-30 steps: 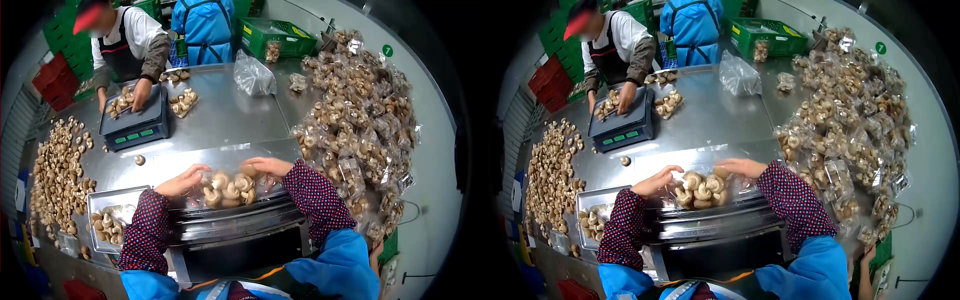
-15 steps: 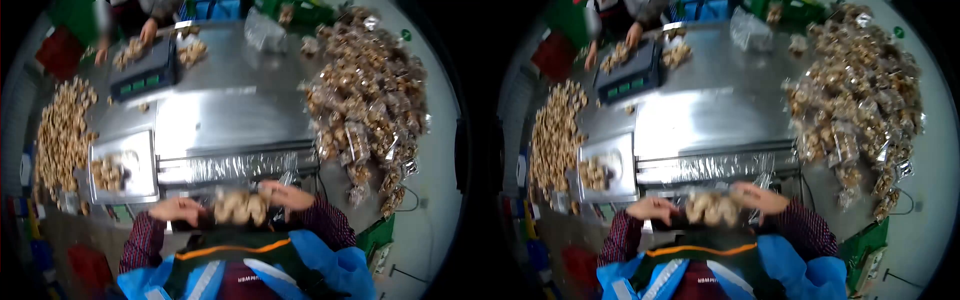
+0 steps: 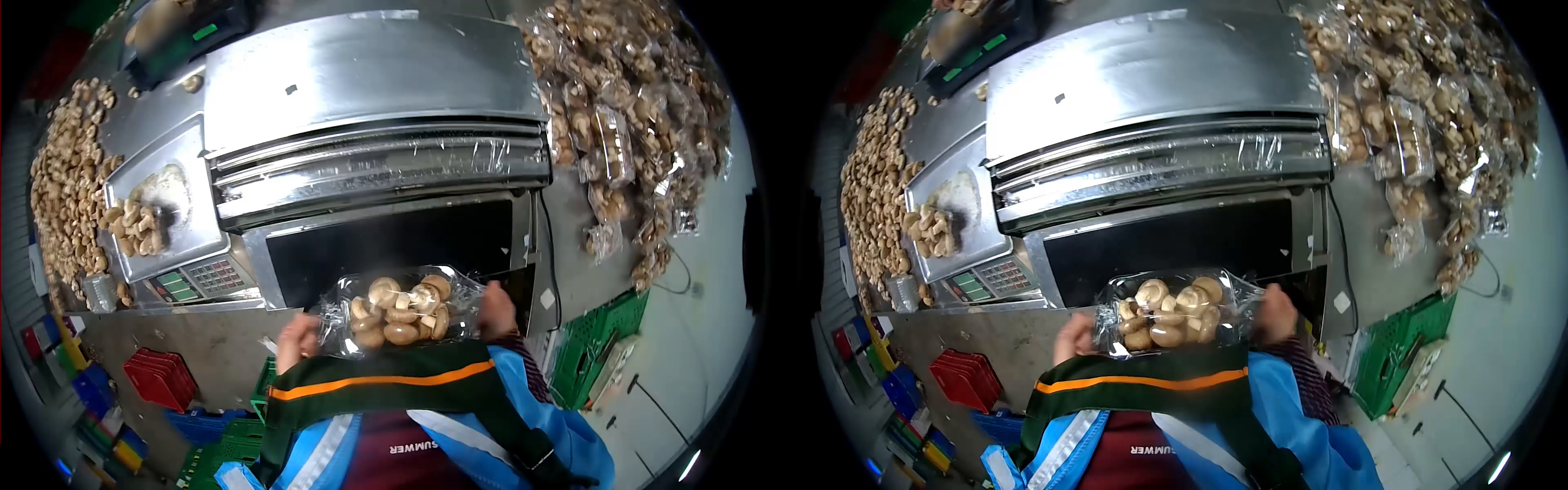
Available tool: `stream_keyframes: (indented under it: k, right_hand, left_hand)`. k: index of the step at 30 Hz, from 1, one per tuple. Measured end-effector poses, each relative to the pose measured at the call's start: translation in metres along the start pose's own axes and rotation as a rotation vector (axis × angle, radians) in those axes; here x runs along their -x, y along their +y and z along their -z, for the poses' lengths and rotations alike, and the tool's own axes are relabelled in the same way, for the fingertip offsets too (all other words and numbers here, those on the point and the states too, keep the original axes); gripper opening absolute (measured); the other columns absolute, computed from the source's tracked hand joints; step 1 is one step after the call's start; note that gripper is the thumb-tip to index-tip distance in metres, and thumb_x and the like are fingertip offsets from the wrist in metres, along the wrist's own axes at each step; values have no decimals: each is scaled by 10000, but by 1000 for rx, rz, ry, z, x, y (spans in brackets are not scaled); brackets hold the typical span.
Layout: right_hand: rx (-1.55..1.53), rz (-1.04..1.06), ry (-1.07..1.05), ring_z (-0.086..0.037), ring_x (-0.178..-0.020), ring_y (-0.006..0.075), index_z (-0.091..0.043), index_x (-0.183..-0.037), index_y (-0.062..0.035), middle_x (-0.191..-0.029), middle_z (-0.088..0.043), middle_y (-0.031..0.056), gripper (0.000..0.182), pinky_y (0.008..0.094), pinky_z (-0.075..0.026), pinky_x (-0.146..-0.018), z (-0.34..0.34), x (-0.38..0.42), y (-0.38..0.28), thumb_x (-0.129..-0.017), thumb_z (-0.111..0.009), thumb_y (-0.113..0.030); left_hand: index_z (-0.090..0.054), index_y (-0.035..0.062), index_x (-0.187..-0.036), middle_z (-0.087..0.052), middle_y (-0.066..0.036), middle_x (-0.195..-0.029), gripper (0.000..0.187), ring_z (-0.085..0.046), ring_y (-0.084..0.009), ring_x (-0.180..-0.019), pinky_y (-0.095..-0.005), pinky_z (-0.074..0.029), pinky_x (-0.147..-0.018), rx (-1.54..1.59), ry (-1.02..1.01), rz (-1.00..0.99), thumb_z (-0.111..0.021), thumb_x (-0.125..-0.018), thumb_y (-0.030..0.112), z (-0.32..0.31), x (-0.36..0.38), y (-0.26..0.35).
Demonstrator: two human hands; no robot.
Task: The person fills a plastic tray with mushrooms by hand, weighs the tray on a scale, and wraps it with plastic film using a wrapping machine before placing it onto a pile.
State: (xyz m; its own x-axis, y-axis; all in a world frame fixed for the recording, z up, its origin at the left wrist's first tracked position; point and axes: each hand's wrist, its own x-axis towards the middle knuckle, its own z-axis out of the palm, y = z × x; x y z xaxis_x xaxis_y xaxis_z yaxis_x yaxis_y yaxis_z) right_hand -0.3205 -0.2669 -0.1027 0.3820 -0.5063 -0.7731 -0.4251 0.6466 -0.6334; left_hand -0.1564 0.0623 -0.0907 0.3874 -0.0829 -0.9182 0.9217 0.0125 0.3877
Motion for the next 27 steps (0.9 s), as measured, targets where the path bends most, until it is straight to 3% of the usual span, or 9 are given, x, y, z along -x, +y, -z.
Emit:
stream_keyframes:
  k: [2, 3, 9, 12, 15, 17, 19, 21, 27]
  right_hand:
    - [510, 148, -7, -370, -502, 129, -415, -774, -104, -635, -389, 6, 222, 262, -318, -438, -10, -8, 41, -915, -463, -269]
    - [677, 219, -46, -381, -548, 136, -416, -810, -96, -677, -398, 17, 206, 265, -326, -475, -20, -8, 47, -913, -468, -267]
    - [670, 275, -469, -448, -819, 176, -426, -1024, -48, -933, -454, 81, 249, 285, -374, -699, -40, 25, 3, -899, -494, -252]
    - [318, 54, -661, -482, -955, 196, -430, -1131, -23, -1061, -481, 112, 334, 295, -398, -811, -44, 27, -37, -892, -507, -244]
    - [83, -57, -731, -515, -1091, 216, -435, -1238, 1, -1189, -509, 144, 434, 305, -422, -923, -46, 18, -76, -885, -521, -237]
    - [1353, 914, -695, -525, -1076, 195, -425, -1241, -10, -1177, -522, 113, 468, 299, -436, -904, -54, 17, -124, -913, -458, -343]
    - [53, 158, -757, -532, -1072, 201, -434, -1233, -31, -1180, -527, 99, 492, 318, -453, -887, -52, 12, -161, -920, -406, -409]
    - [-23, 253, -486, -538, -1065, 204, -442, -1221, -47, -1185, -531, 85, 464, 338, -463, -878, -45, 3, -217, -924, -398, -400]
    - [-433, 527, -455, -544, -994, 217, -445, -1208, -79, -1141, -550, 81, 449, 328, -477, -780, -20, -143, -384, -914, -417, -417]
  left_hand:
    - [-581, 45, -765, -464, 18, -563, 185, -403, -58, -444, -207, -281, -359, -150, -15, 65, -584, -835, 217, -31, -10, -16]
    - [-606, 16, -808, -524, 0, -625, 208, -500, -93, -550, -223, -412, -454, -283, -114, -271, -568, -854, 215, -39, -28, -39]
    - [-598, 5, -960, -547, -26, -704, 199, -518, -108, -576, -230, -436, -508, 326, -1416, 30, -557, -840, 158, -99, -44, -22]
    - [-452, 22, -1173, -517, -79, -1167, 295, -504, -153, -1074, -286, -405, -931, 181, -1082, 183, -455, -906, 147, -124, 48, 66]
    - [-432, 35, -1196, -491, -67, -1179, 312, -477, -153, -1099, -288, -392, -934, 275, -1143, 155, -452, -908, 153, -135, 21, 54]
    - [-465, 47, -1154, -537, -68, -1092, 314, -519, -162, -1021, -266, -409, -887, -171, -801, -630, -537, -867, 153, -127, 26, 89]
    - [-525, 46, -1078, -562, -69, -1039, 256, -530, -159, -993, -289, -427, -859, -549, -160, -1062, -575, -834, 108, -84, 24, 147]
    - [-514, 37, -1096, -556, -73, -1043, 261, -522, -168, -987, -284, -433, -840, -372, 427, -1294, -539, -837, 66, 5, -3, 206]
    - [-467, 1, -1182, -531, -157, -1153, 388, -501, -250, -1090, -333, -403, -897, -829, 569, -1574, -570, -817, 87, 4, 15, 306]
